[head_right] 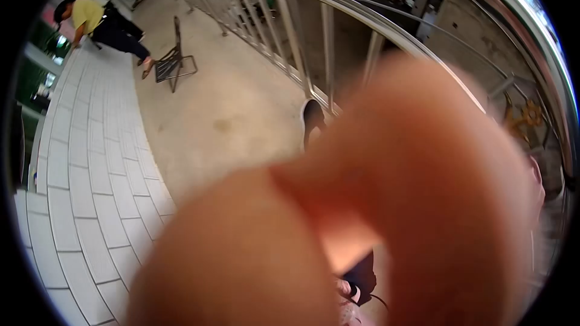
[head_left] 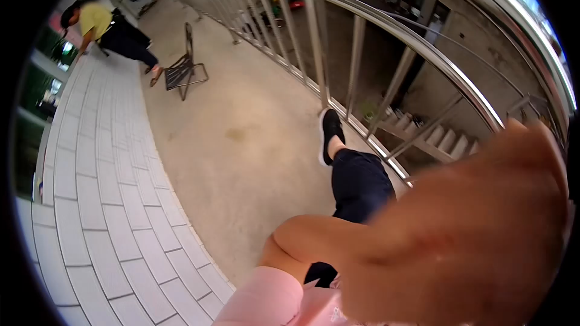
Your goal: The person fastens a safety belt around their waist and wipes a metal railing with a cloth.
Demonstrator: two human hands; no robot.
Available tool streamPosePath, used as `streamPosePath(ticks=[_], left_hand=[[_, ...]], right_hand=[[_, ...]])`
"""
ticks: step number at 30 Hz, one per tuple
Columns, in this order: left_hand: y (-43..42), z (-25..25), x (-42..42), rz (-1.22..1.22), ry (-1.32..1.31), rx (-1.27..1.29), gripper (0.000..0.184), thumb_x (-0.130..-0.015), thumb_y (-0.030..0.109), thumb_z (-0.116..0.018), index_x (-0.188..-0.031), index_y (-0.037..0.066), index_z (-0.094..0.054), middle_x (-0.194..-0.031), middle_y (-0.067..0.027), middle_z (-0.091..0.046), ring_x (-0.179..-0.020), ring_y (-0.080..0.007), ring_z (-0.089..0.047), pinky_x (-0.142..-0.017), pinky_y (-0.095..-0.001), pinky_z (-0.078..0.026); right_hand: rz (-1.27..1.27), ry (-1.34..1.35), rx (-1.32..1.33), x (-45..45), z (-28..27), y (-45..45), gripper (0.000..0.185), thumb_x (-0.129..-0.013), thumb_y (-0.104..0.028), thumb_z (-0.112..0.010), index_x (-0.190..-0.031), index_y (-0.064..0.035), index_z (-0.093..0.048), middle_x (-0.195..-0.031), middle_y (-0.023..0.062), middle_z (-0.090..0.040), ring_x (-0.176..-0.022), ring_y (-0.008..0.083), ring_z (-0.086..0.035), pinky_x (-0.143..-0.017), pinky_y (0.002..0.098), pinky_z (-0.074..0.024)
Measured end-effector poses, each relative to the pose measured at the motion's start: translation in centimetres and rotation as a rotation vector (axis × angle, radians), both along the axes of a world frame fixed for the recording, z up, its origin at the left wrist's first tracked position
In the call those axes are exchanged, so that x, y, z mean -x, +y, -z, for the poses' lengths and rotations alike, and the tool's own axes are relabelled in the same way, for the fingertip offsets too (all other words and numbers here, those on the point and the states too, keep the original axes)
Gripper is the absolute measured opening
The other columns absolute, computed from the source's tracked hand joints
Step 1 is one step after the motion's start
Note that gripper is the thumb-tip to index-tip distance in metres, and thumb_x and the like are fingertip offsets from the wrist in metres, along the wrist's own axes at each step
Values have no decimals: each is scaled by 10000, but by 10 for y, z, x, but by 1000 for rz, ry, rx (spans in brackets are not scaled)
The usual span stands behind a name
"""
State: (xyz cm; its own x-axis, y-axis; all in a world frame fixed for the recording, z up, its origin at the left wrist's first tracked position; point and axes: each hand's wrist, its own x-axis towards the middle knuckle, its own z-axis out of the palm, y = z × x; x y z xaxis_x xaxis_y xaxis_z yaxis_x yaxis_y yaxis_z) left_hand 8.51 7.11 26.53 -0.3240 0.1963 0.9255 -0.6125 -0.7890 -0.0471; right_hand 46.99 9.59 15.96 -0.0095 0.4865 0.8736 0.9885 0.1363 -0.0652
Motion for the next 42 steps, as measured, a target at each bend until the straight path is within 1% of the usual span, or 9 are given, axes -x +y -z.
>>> streamPosePath(ticks=[2, 5, 6, 9, 10, 17, 20, 30, 42], left_hand=[[-1, 22, 25, 176, 85, 327, 458, -1068, 188, -321, -816, 1, -655, -796, -51, -613, -763, -190, -560, -644, -276, -520], [2, 31, 50, 253, 169, 490, 457, -1070, 205, -314, -824, 22, -654, -819, -48, -614, -793, -196, -558, -689, -294, -502], [8, 32, 55, 266, 181, 495, 456, -1070, 210, -312, -827, 29, -653, -827, -47, -615, -803, -198, -557, -703, -300, -496], [19, 35, 62, 297, 199, 463, 455, -1072, 227, -306, -835, 51, -652, -850, -44, -616, -833, -204, -556, -748, -318, -478], [20, 37, 69, 289, 179, 467, 454, -1073, 232, -303, -838, 58, -652, -858, -43, -616, -843, -206, -555, -763, -324, -472], [14, 37, 109, 262, 114, 429, 452, -1077, 270, -288, -858, 108, -649, -912, -35, -619, -914, -220, -551, -867, -366, -430], [13, 35, 113, 269, 137, 421, 452, -1079, 287, -281, -866, 130, -647, -935, -32, -620, -944, -226, -549, -912, -385, -412], [-19, 21, 70, 465, 451, 404, 452, -1085, 342, -259, -894, 201, -643, -1012, -21, -624, -1045, -246, -543, -1061, -445, -352], [-68, 21, 65, 512, 333, 328, 288, -1011, 238, -362, -875, 160, -604, -929, -41, -615, -951, -228, -568, -960, -393, -415]], right_hand=[[131, 251, 191, -32, 15, -10, 343, -983, -321, -557, -1229, -93, -632, -1048, 129, -705, -998, 273, -679, -819, 355, -507], [214, 284, 208, -18, 8, -15, 375, -970, -345, -551, -1223, -82, -639, -1072, 158, -697, -975, 322, -686, -824, 363, -512], [211, 274, 185, -9, 5, -19, 318, -985, -306, -560, -1203, -96, -657, -1022, 122, -716, -939, 229, -699, -804, 317, -517], [74, 341, 263, -8, 12, -32, 315, -981, -303, -560, -1206, -105, -657, -1038, 123, -719, -939, 247, -700, -803, 331, -518], [176, 104, 125, -21, 23, -24, 315, -975, -307, -566, -1202, -111, -661, -1042, 112, -720, -937, 251, -701, -800, 333, -519], [179, 286, 223, -4, 3, -18, 360, -977, -371, -555, -1200, -110, -661, -1023, 136, -717, -943, 285, -697, -808, 349, -513], [244, 276, 172, -4, 5, -12, 295, -972, -312, -576, -1172, -124, -686, -983, 78, -739, -878, 202, -709, -774, 309, -522], [188, 299, 183, 1, 2, -13, 314, -971, -301, -580, -1208, -117, -673, -977, 87, -740, -894, 180, -707, -782, 307, -526], [193, 282, 188, 7, -2, -15, 263, -973, -280, -585, -1162, -122, -679, -962, 98, -722, -883, 193, -706, -787, 293, -517]])
